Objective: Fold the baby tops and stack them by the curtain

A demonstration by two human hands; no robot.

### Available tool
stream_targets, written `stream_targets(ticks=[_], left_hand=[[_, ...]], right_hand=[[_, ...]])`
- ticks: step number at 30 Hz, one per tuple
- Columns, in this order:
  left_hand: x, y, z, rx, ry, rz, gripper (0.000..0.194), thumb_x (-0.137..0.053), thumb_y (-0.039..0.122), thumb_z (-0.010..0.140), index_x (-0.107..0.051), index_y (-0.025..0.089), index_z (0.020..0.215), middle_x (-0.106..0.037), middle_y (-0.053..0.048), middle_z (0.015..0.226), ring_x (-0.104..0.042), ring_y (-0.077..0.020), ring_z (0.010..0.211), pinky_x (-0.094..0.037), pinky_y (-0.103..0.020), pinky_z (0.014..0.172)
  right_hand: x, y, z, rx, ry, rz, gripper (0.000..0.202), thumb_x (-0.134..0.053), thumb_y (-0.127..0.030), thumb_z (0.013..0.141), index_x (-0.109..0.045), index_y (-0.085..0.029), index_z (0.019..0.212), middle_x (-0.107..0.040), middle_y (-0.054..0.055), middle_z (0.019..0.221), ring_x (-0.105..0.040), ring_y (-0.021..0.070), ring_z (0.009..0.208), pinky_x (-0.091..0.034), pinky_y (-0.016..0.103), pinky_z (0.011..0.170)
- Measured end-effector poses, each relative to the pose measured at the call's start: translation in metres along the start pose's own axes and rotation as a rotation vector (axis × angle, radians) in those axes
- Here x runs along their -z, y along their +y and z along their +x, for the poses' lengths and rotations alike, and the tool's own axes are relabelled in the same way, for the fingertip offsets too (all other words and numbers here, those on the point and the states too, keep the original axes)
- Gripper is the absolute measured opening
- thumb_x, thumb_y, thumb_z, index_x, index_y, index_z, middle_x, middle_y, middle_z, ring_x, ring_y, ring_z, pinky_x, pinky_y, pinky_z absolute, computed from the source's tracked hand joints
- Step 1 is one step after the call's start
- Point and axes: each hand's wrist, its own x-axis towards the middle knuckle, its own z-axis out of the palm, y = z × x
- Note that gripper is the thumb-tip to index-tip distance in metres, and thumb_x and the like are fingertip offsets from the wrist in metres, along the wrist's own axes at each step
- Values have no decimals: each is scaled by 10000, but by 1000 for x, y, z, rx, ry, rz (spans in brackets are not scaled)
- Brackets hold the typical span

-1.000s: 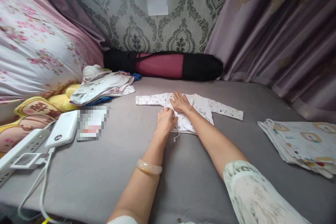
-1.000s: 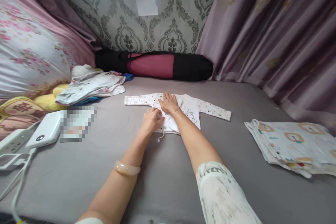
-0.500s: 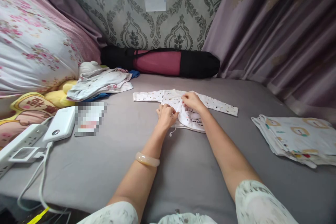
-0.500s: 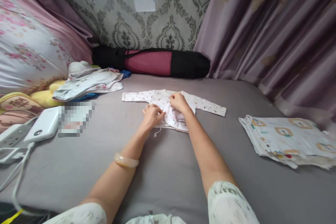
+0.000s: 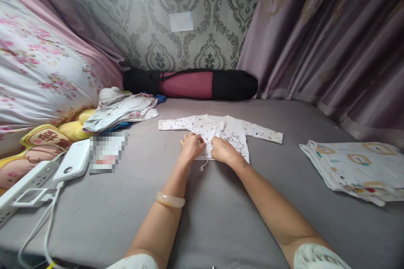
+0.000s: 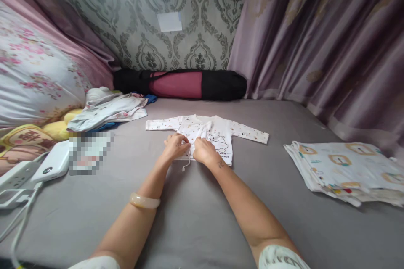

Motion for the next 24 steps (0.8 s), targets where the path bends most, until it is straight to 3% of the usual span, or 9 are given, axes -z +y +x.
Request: stream_targets(ticks=[6, 12, 19, 24], left_hand=[[3, -2, 1, -10, -26, -12, 178, -587, 295, 829, -725, 241, 929, -627, -69, 1214, -488, -286, 1171, -353, -416, 973], [-2, 0, 5, 27, 10, -67, 360, -497, 481, 900, -743, 220, 878, -664, -95, 1165, -497, -323, 1165, -363, -447, 964], [-6, 6, 3, 39, 15, -53, 361, -517, 508, 888, -746, 233, 840, -640, -78, 1213, -486, -313, 1172, -355, -434, 982], [-13, 9, 2, 25, 37, -55, 286, -598, 487, 833, -741, 239, 824, -621, -75, 1207, -473, -307, 1181, -347, -438, 997]], right_hand=[[6, 5, -2, 42, 5, 40, 344, -471, -77, 849, -614, -136, 1155, -653, 166, 1197, -608, 258, 1110, -425, 279, 821], [11, 2, -9, 107, 19, 54, 326, -449, -86, 865, -606, -134, 1147, -658, 148, 1190, -602, 241, 1113, -418, 273, 833], [10, 2, -9, 218, -60, -9, 250, -494, -126, 814, -670, -151, 990, -720, 114, 1018, -657, 226, 932, -409, 261, 691], [14, 31, 10, 311, -178, 200, 170, -526, -197, 800, -690, -172, 764, -707, 30, 739, -640, 162, 673, -397, 223, 575]])
